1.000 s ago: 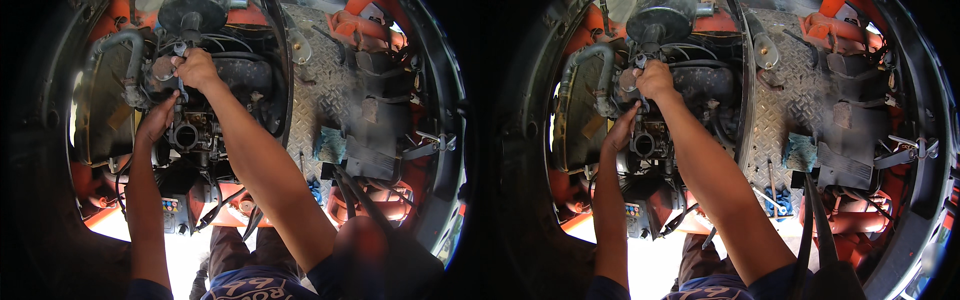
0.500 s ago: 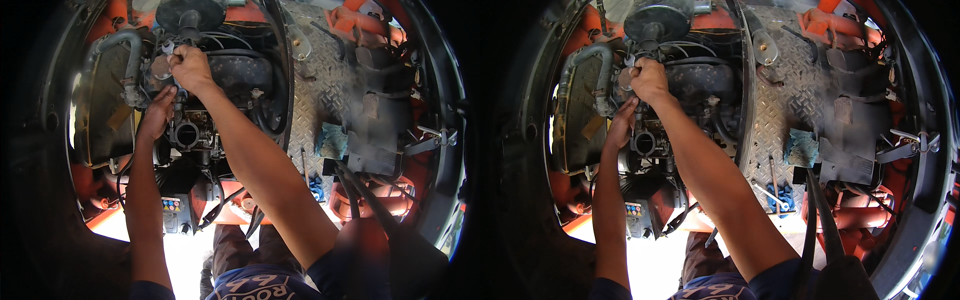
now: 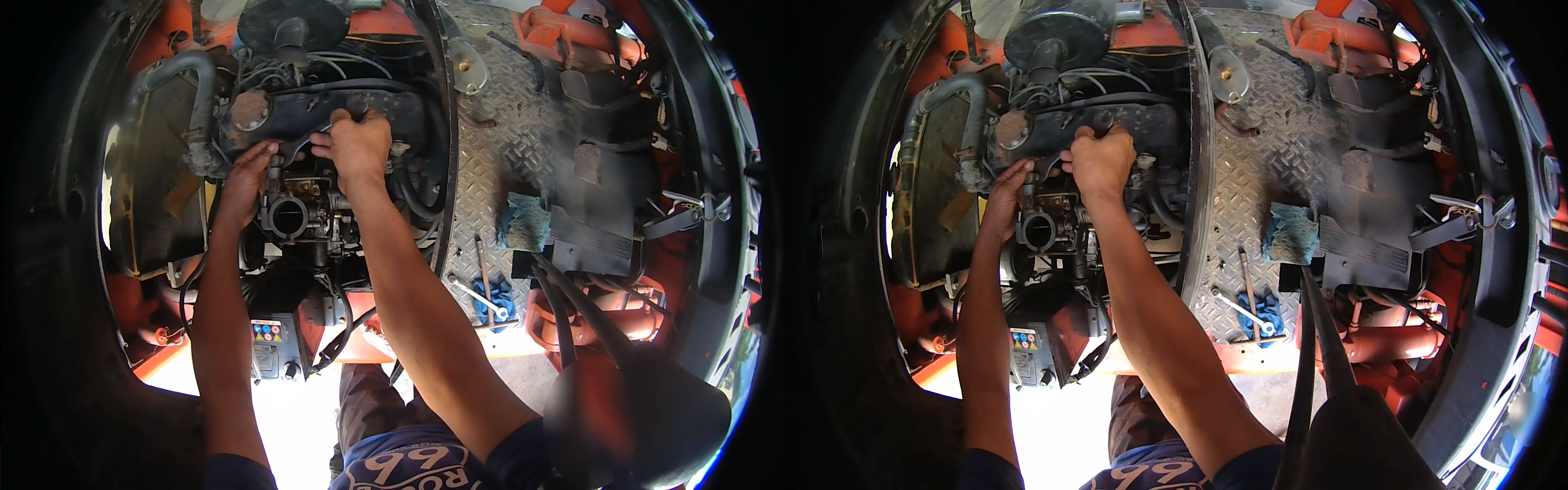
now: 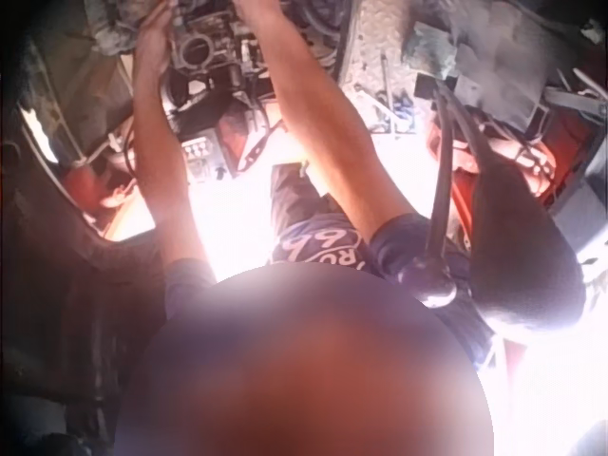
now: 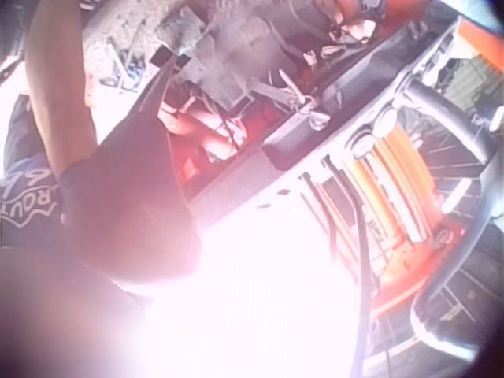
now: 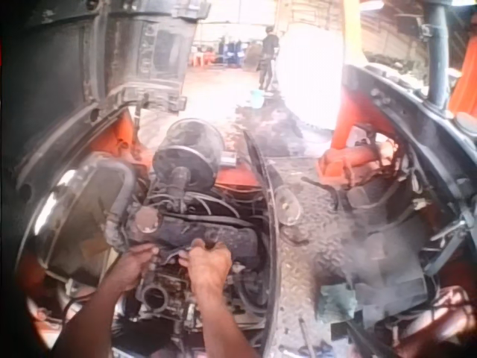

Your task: The person uses a wrench to loosen and remove bolts from the engine of an orange Toyota forklift. They then use a screwdriver to adjust components within the engine bay. The person works continuously on the engine throughout the clip.

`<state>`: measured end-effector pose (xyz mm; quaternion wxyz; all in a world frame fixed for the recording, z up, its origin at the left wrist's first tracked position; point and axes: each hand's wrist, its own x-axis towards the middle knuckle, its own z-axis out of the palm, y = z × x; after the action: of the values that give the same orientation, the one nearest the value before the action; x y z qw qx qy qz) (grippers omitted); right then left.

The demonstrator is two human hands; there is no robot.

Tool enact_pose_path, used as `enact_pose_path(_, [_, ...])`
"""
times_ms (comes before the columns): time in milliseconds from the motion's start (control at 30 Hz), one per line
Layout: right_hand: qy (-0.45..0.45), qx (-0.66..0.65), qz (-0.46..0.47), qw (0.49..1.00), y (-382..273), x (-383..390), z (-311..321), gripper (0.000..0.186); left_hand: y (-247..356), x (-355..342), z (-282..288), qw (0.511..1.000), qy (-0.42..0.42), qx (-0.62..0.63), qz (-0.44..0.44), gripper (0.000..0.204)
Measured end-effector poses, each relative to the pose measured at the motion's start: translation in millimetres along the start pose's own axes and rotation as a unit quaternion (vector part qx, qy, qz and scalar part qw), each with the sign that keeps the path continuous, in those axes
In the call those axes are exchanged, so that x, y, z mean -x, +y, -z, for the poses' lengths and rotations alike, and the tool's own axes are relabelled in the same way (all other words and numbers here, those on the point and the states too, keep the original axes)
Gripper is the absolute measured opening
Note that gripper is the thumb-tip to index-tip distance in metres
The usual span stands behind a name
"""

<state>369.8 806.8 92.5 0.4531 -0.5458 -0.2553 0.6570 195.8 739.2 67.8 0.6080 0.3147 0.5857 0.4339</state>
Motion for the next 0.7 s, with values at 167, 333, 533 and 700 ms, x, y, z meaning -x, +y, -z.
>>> enact_pose_path(167, [-0.029, -0.05, 0.037, 0.998, 7.3, 3.4, 5.0, 0.016, -6.9, -5.8, 5.9, 0.999, -0.027, 0.04, -0.009, 0.03])
enact_pose_path(333, [-0.036, -0.007, 0.019, 0.999, 6.8, -1.5, 5.1, 0.014, -8.3, -7.8, 10.2, 1.0, -0.024, -0.002, -0.017, 0.029])
enact_pose_path(533, [-0.004, -0.022, 0.024, 0.999, 11.2, -0.8, 2.8, 0.013, -9.9, -10.3, 11.5, 0.998, -0.04, 0.027, -0.028, 0.028])
enact_pose_path(700, [-0.049, 0.075, 0.104, 0.99, 15.6, -22.5, -11.4, 0.016, -9.5, -13.2, 17.7, 1.0, -0.011, -0.014, -0.015, 0.026])
